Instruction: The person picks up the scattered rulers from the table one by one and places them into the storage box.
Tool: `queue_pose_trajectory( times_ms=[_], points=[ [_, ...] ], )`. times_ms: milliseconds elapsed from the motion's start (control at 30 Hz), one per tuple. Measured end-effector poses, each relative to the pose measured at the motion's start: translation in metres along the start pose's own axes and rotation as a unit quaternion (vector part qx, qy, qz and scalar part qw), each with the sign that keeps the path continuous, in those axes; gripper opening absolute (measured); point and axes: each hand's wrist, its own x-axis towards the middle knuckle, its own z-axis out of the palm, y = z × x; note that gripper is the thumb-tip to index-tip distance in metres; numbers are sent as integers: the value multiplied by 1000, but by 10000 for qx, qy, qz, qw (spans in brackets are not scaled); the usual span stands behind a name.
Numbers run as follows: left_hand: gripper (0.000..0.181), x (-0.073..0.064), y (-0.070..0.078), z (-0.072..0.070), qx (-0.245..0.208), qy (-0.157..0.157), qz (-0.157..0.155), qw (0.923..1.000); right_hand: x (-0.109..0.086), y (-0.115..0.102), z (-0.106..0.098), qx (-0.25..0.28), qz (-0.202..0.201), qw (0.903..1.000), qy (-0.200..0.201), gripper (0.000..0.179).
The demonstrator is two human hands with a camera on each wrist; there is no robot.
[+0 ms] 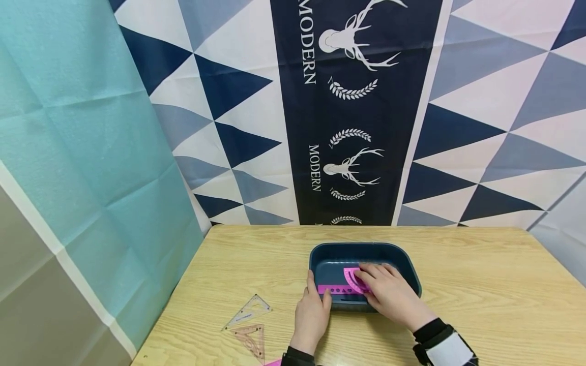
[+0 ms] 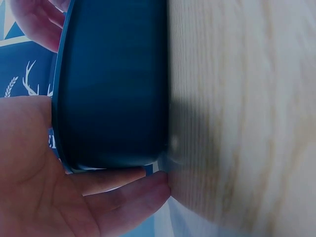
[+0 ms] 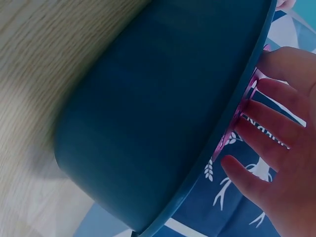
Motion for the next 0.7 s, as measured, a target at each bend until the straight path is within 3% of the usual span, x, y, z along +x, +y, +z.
queue_pose_trajectory(
  times_ms=[267,500,700],
  points=[
    [62,0,1,0,8,20,-10,10000,-2,-1,0,-4,24,10000,-47,43],
    [62,-1,2,-1,-74,3,-37,10000,-3,-3,-1,67,103,9993,-341,42],
    [62,0,1,0,-44,59,18,10000,-3,-2,0,80,83,9995,-284,40]
  ],
)
